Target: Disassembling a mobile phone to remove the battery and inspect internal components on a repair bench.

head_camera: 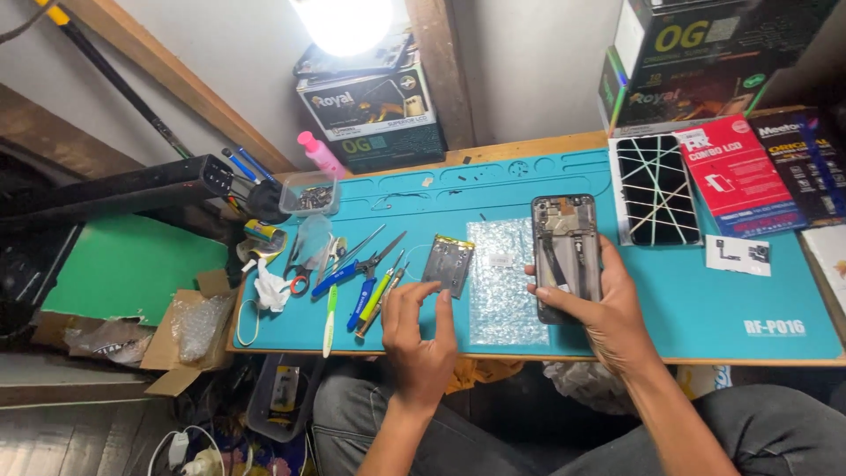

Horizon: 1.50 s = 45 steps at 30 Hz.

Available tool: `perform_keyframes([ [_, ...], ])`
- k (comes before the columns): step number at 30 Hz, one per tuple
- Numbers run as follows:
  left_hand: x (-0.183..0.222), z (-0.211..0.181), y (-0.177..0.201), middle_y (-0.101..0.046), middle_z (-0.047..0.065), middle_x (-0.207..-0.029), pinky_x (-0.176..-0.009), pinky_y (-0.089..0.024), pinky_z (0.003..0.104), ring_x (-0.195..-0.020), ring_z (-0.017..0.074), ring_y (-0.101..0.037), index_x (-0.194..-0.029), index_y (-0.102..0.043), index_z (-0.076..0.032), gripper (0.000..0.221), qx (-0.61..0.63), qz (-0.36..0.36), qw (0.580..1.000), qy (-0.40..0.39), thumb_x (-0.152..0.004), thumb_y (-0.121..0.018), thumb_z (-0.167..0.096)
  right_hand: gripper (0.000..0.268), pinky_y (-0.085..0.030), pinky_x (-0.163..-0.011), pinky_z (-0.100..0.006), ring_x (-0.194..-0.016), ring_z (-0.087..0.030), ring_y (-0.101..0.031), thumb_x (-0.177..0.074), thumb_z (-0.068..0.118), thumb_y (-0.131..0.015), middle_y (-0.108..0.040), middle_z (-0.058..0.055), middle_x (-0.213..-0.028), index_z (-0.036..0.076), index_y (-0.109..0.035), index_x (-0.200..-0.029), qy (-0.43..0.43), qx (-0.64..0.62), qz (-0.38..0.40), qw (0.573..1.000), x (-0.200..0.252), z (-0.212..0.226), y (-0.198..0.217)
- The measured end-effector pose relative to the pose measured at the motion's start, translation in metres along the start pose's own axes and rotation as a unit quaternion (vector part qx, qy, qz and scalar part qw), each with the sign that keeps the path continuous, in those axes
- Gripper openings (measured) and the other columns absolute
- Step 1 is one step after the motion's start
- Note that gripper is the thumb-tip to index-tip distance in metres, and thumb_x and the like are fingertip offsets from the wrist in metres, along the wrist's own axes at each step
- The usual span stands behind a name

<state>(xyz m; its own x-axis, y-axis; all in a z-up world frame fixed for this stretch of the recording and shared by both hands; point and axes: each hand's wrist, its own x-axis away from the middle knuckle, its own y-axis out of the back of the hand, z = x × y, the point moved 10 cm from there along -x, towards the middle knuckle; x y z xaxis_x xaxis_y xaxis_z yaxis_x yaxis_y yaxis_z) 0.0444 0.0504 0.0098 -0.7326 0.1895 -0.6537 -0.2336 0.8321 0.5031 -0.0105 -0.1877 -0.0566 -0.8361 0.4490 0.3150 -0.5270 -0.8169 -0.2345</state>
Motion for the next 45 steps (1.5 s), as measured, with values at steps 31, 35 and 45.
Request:
perform_keyframes([
  [31,-0.014,0.068,-0.056,-0.069,0.015,-0.122,-0.096,-0.043,0.055,-0.113,0.0382,-0.058,-0.137,-0.068,-0.004,0.066,-0.142,0.21,0.964,0.08,-0.087,-0.085,-0.045,0.08,-0.059,-0.091,-0.053,-0.107,-0.043,-0.071,-0.084,-0.011,-0.063,-0.069,-0.031,-0.124,0.003,-0.043,-0.16,0.021,0.004,-0.026,0.999,0.001,-0.002,-0.015],
  [35,-0.014,0.071,-0.062,-0.067,0.017,-0.125,-0.105,-0.04,0.057,-0.121,0.0393,-0.058,-0.141,-0.064,-0.007,0.071,-0.152,0.213,0.958,0.118,-0.083,-0.087,-0.042,0.08,-0.058,-0.086,-0.054,-0.102,-0.046,-0.071,-0.087,-0.01,-0.062,-0.07,-0.033,-0.122,0.005,-0.044,-0.163,0.006,-0.002,-0.027,1.0,0.0,-0.003,-0.013],
  [45,-0.03,0.046,-0.038,-0.066,0.016,-0.119,-0.095,-0.052,0.051,-0.112,0.0376,-0.063,-0.136,-0.061,-0.005,0.069,-0.104,0.144,0.979,0.097,-0.073,-0.076,-0.029,0.078,-0.056,-0.087,-0.056,-0.104,-0.048,-0.069,-0.088,-0.009,-0.059,-0.067,-0.036,-0.126,0.003,-0.041,-0.163,0.014,-0.013,-0.017,1.0,0.002,-0.003,-0.014],
])
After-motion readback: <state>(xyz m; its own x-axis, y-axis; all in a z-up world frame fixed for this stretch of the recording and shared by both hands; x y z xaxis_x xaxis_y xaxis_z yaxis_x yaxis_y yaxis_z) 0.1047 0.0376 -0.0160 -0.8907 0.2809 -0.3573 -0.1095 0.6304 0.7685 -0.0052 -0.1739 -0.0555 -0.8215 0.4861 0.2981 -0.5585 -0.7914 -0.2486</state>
